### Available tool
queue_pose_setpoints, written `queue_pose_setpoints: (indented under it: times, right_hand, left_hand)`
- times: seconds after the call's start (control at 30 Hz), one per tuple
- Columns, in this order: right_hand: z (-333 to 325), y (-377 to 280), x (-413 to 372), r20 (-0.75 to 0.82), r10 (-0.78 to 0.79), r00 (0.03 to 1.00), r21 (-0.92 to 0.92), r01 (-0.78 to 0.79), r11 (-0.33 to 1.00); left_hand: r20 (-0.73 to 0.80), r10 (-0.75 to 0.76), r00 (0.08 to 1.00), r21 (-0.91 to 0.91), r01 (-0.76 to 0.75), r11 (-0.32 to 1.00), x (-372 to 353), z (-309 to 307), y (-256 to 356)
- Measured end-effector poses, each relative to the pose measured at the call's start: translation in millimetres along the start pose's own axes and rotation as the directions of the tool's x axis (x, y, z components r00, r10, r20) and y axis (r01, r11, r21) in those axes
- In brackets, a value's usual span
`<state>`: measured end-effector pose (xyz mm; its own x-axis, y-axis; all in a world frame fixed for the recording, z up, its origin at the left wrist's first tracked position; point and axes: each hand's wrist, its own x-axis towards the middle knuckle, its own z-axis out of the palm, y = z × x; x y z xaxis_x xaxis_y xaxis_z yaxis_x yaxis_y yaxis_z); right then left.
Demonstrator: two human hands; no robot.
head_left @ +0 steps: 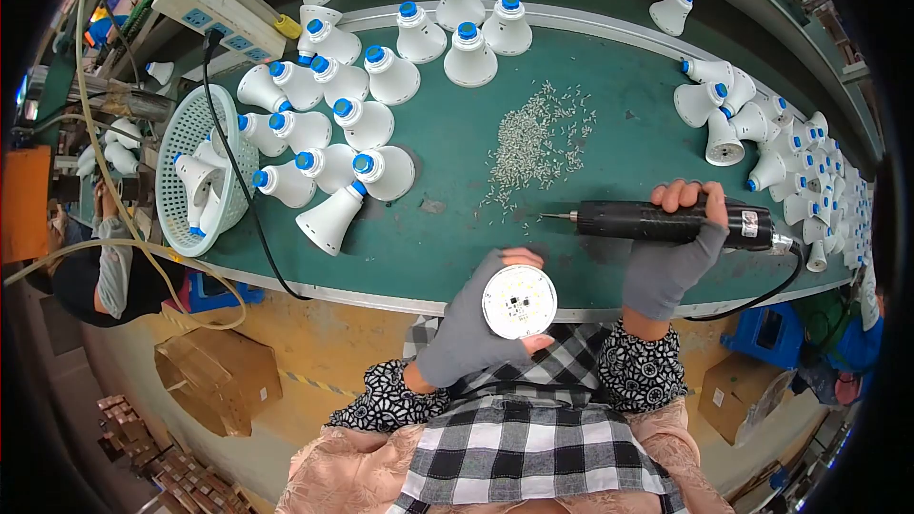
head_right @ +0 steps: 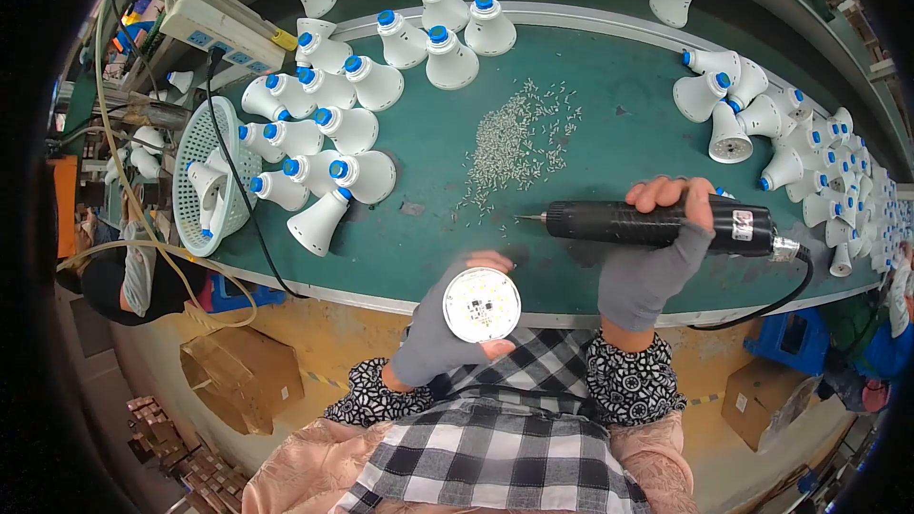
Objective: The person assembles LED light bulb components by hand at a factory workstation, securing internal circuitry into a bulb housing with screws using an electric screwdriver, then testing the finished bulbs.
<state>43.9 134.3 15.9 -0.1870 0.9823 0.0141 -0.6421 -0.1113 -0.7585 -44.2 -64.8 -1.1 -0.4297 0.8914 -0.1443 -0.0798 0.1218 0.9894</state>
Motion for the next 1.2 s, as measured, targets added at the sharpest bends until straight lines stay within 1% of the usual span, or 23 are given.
queue_pose_setpoints:
  times: [0.03,0.13,0.2,0.33,0.43,0.6,0.7,0.83,0.93,1.13,1.2]
  right_hand:
    - [0.4,-5.7,0.3,-0.013,0.013,1.0,0.026,-0.013,1.0]
    - [5.9,-23.7,-1.3,-0.079,0.038,0.996,0.067,-0.032,0.997]
    - [5.1,-32.0,-3.3,-0.112,0.049,0.993,0.089,-0.04,0.995]
    - [-6.5,-42.5,-4.7,-0.053,0.104,0.993,0.209,-0.091,0.974]
    - [-8.8,-46.2,-7.2,-0.034,0.115,0.993,0.257,-0.103,0.961]
    - [-8.1,-50.9,-10.3,-0.018,0.127,0.992,0.302,-0.116,0.946]
    - [-9.7,-52.7,-10.7,0.012,0.124,0.992,0.315,-0.121,0.941]
    - [-7.5,-54.9,-13.1,0.026,0.09,0.996,0.281,-0.093,0.955]
    - [-8.2,-57.0,-14.4,0.06,0.05,0.997,0.241,-0.063,0.968]
    - [-4.6,-62.6,-16.6,0.13,0.004,0.992,0.204,-0.03,0.978]
    - [-1.6,-65.6,-16.7,0.162,-0.018,0.987,0.174,-0.01,0.985]
  left_hand:
    - [-0.015,0.085,0.996,0.089,-0.083,0.993,2.7,-0.2,0.5]
    - [-0.039,0.098,0.994,0.208,-0.088,0.974,6.7,1.4,8.1]
    - [-0.013,0.112,0.994,0.197,-0.108,0.975,9.1,3.9,12.6]
    - [0.043,0.153,0.987,0.226,-0.159,0.961,12.0,9.7,20.0]
    - [0.059,0.15,0.987,0.223,-0.16,0.962,11.3,13.3,23.0]
    - [0.054,0.166,0.985,0.277,-0.175,0.945,9.2,15.9,28.0]
    - [0.05,0.192,0.98,0.338,-0.198,0.92,7.4,16.9,26.9]
    - [0.051,0.228,0.972,0.41,-0.229,0.883,4.9,19.0,26.6]
    - [0.063,0.298,0.953,0.482,-0.29,0.827,5.0,20.5,22.7]
    - [0.107,0.32,0.941,0.484,-0.331,0.81,4.4,20.8,19.0]
    - [0.14,0.326,0.935,0.53,-0.349,0.773,4.8,19.4,19.7]
